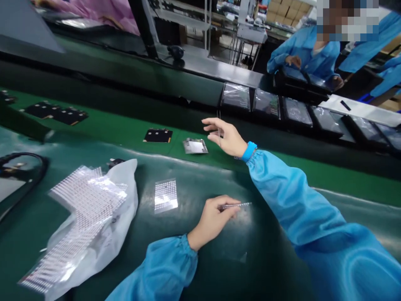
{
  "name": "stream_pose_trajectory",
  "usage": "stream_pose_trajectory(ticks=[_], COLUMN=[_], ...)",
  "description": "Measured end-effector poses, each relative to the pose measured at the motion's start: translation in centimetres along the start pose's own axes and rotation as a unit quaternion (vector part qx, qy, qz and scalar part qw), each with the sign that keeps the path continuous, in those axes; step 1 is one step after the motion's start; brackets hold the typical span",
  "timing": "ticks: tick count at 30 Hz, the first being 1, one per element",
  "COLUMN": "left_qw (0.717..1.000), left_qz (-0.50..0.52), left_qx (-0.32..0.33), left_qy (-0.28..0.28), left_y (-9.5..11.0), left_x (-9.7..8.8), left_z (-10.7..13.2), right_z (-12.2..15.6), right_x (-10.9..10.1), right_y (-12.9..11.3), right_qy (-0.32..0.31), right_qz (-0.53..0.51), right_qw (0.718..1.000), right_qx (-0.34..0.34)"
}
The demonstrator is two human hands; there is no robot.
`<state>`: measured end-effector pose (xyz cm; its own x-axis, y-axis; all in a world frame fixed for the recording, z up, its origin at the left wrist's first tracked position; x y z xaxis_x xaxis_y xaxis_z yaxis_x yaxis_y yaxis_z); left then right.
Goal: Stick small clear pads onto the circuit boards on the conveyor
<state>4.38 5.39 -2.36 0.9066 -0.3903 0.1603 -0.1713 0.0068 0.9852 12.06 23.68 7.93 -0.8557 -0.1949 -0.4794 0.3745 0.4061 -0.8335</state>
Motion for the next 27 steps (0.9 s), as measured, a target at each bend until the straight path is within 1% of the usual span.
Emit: stream_pose_trajectory(ticks=[2, 4, 6, 8, 10, 11, 13, 14, 15, 17, 21, 24, 26, 27], left_qw=[1.0, 1.0, 1.0, 1.0, 0.999, 0.999, 0.998, 0.997, 0.997, 0.996, 0.994, 0.992, 0.991, 0.992], left_qz=[-0.004, -0.01, -0.019, -0.03, -0.045, -0.052, -0.064, -0.068, -0.072, -0.079, -0.088, -0.093, -0.094, -0.091], left_qx=[-0.004, -0.01, -0.013, -0.006, 0.004, 0.008, 0.012, 0.012, 0.014, 0.02, 0.037, 0.047, 0.048, 0.047], left_qy=[0.006, 0.008, 0.005, 0.006, 0.002, -0.002, -0.012, -0.018, -0.023, -0.037, -0.061, -0.071, -0.078, -0.079], left_y=[0.2, 0.3, 0.3, 0.4, 0.4, 0.5, 0.6, 0.7, 0.8, 1.0, 1.1, 1.1, 1.1, 1.1], left_x=[0.0, 0.0, 0.1, 0.2, 0.5, 0.7, 1.3, 1.6, 2.0, 2.8, 4.1, 4.4, 4.4, 4.3], left_z=[-0.1, -0.2, -0.3, -0.4, -0.6, -0.7, -1.1, -1.4, -1.8, -2.7, -4.2, -4.5, -4.5, -4.4], right_z=[2.0, 5.0, 9.0, 13.3, 17.5, 19.4, 22.6, 23.9, 24.8, 26.1, 27.0, 27.0, 27.0, 27.0], right_x=[-1.0, -2.6, -4.3, -5.8, -7.0, -7.3, -7.4, -7.3, -7.2, -7.2, -7.5, -7.3, -7.0, -6.9], right_y=[0.1, 0.9, 2.1, 3.1, 3.9, 4.3, 4.9, 5.0, 5.0, 4.7, 4.3, 3.8, 3.5, 3.4], right_qy=[-0.002, -0.002, 0.012, 0.047, 0.102, 0.127, 0.166, 0.179, 0.187, 0.197, 0.202, 0.174, 0.162, 0.166], right_qz=[-0.028, -0.067, -0.112, -0.151, -0.208, -0.244, -0.314, -0.338, -0.354, -0.363, -0.347, -0.329, -0.324, -0.322], right_qw=[0.999, 0.994, 0.98, 0.961, 0.935, 0.916, 0.876, 0.861, 0.852, 0.849, 0.867, 0.885, 0.888, 0.887], right_qx=[0.023, 0.087, 0.165, 0.225, 0.27, 0.292, 0.327, 0.336, 0.339, 0.33, 0.294, 0.278, 0.283, 0.286])
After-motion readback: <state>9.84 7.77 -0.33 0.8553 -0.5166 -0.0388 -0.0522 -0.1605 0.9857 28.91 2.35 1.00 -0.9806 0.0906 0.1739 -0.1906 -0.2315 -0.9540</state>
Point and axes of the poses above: each hand's wrist, its own z-axis away from the middle knuckle, its own x-axis out of the palm, y = z × x, the point moved 7 cm from there along -z, towards the middle knuckle, and after that the axes turned 10 degrees about x, right-handed, at the moved point
